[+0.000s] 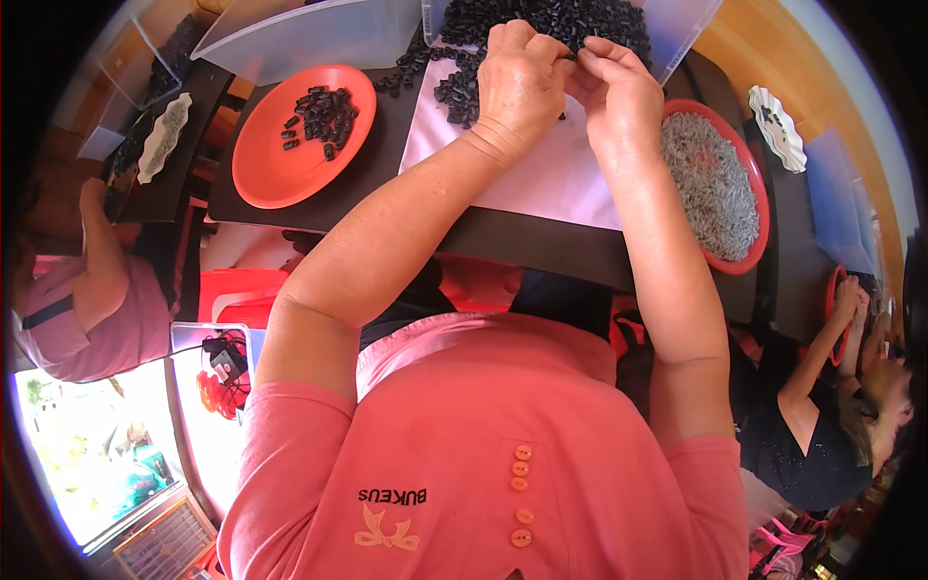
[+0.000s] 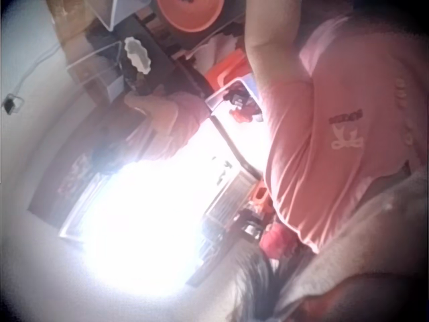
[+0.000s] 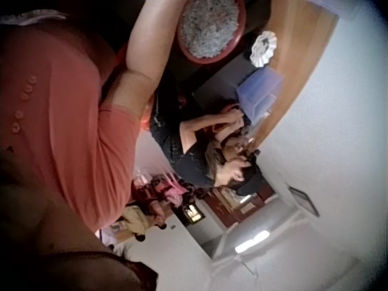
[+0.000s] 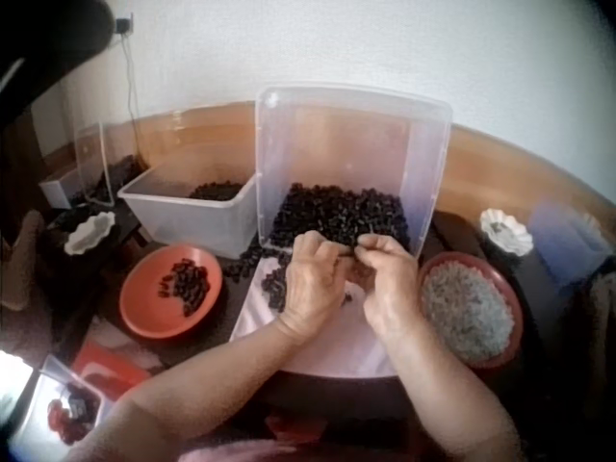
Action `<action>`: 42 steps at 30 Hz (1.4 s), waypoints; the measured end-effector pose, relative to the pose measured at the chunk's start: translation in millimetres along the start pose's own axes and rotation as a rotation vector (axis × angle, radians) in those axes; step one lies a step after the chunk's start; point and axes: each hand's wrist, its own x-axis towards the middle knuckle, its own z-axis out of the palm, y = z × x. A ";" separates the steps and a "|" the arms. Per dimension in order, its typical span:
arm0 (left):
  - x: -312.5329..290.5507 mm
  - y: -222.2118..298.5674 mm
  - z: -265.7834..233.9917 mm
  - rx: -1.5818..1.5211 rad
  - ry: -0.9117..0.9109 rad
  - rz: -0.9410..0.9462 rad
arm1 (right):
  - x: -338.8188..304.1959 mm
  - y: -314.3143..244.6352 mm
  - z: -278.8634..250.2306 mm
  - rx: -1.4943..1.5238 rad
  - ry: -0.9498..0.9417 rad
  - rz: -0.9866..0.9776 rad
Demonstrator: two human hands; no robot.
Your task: The person repeatedly assembles small black plastic parts with small metal components by hand at a table.
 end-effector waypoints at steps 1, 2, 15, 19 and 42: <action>0.5 0.1 -1.6 0.038 0.016 0.030 | 0.0 0.3 0.0 0.012 -0.005 0.011; 0.9 -0.6 -2.5 0.039 0.013 0.032 | -0.1 0.3 -0.3 0.024 -0.010 0.021; 2.9 -10.0 -2.2 -0.251 -0.089 -0.193 | 1.4 0.7 -2.2 -0.015 -0.058 -0.001; 2.8 -6.0 -3.2 -0.371 -0.104 -0.342 | 2.6 1.6 -4.4 0.071 -0.058 0.051; 16.1 1.2 -14.6 -0.744 -0.343 -0.679 | 19.3 -27.0 -18.1 -0.525 -0.343 -0.256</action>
